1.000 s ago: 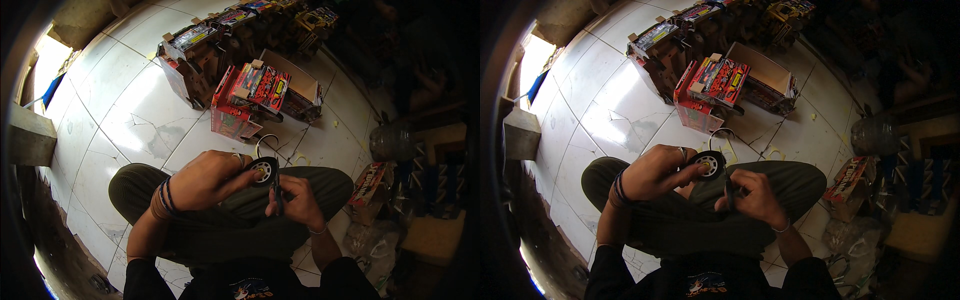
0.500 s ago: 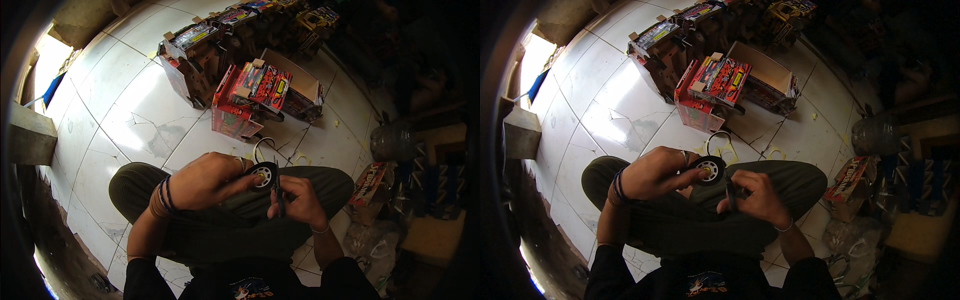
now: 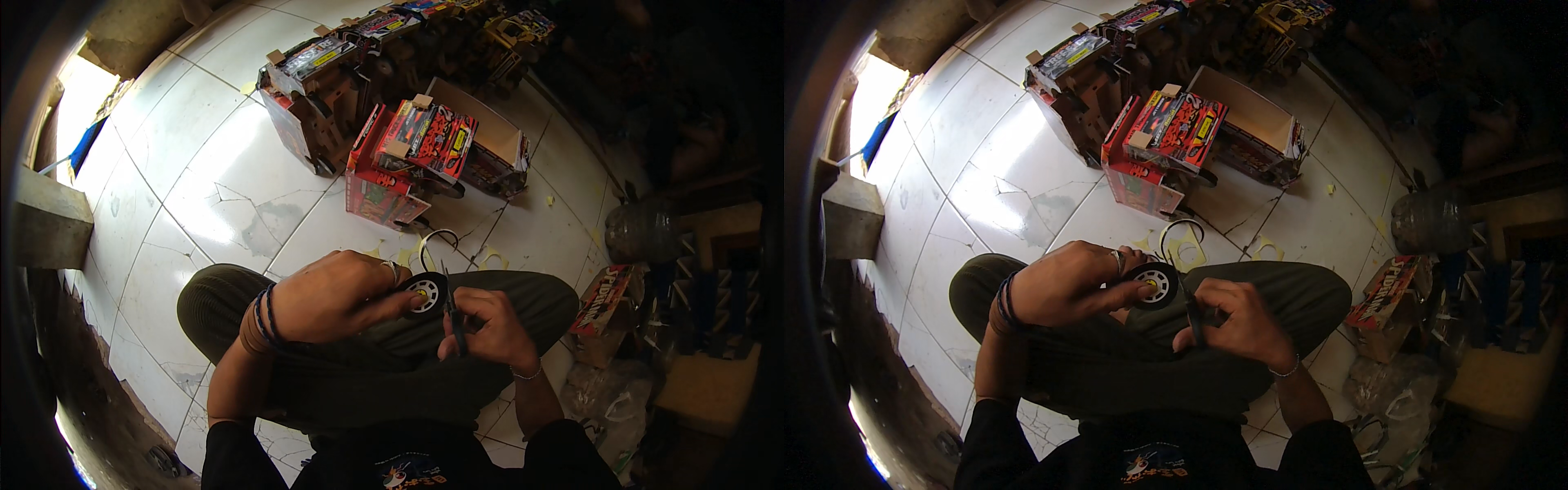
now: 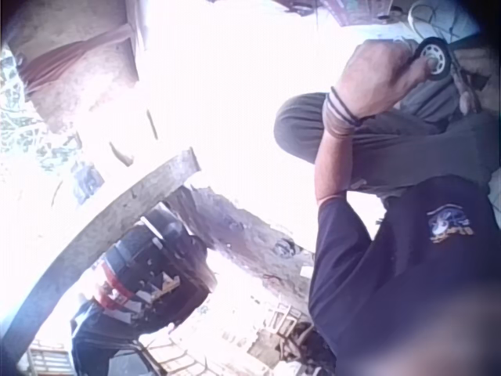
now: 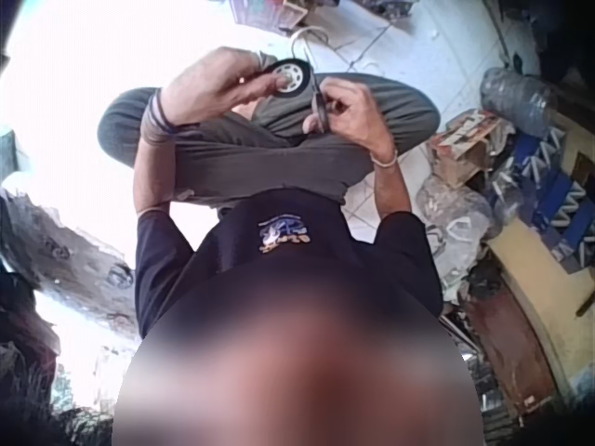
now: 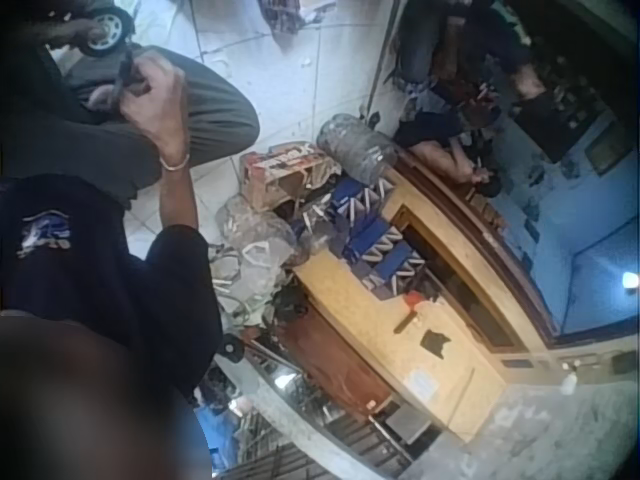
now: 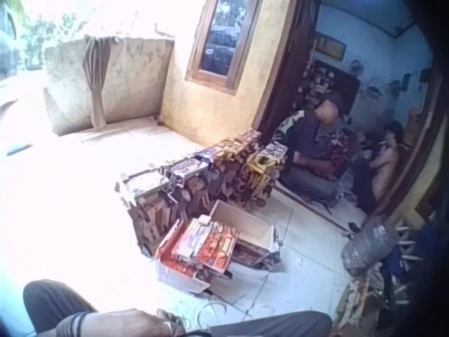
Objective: The person sits on the floor and uses scissors to cut out circular paper wheel designs from a sheet. They handle the paper and scissors, cutting around the wheel outlines and placing the cut pieces on the floor.
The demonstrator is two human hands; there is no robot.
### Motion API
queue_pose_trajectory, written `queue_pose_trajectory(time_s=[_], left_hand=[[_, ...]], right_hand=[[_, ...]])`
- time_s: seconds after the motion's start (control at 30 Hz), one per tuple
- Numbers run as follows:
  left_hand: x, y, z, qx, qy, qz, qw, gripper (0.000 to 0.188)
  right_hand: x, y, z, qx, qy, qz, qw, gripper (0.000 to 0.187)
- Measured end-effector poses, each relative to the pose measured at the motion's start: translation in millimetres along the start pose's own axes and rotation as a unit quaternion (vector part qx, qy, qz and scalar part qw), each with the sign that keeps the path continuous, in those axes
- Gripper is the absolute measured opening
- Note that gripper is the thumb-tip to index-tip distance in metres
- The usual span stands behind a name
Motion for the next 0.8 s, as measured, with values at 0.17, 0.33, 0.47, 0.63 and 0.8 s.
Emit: queue_pose_trajectory(time_s=[0.17,0.33,0.47,0.63,0.8], left_hand=[[-1.2,-0.9,1.2,-0.004,-0.011,0.008,1.000,0.033],[-0.9,-1.0,1.9,0.002,-0.014,0.021,1.000,0.032],[1.1,-3.1,2.8,0.009,-0.010,0.034,0.999,0.033],[0.0,-2.3,6.2,-0.003,-0.010,0.035,0.999,0.032],[4.7,-3.4,5.5,0.038,-0.053,0.046,0.997,0.038]], right_hand=[[0.4,-0.6,2.3,-0.021,-0.002,0.023,1.000,0.046],[0.2,-0.8,0.5,-0.012,-0.012,0.020,1.000,0.046],[0.7,-3.0,-2.8,-0.010,-0.011,0.021,1.000,0.046],[1.3,-4.7,-6.7,-0.028,0.000,0.026,0.999,0.045],[3.3,-4.0,-8.1,-0.033,-0.005,0.029,0.999,0.042]])
Point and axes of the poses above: each hand's wrist, its own y-axis towards the middle knuckle, its own x-axis out of the back of the hand, z = x × y, the point moved 4 cm from there along y, towards the middle knuckle, and after that the axes turned 9 degrees about y, right-handed, at the moved point
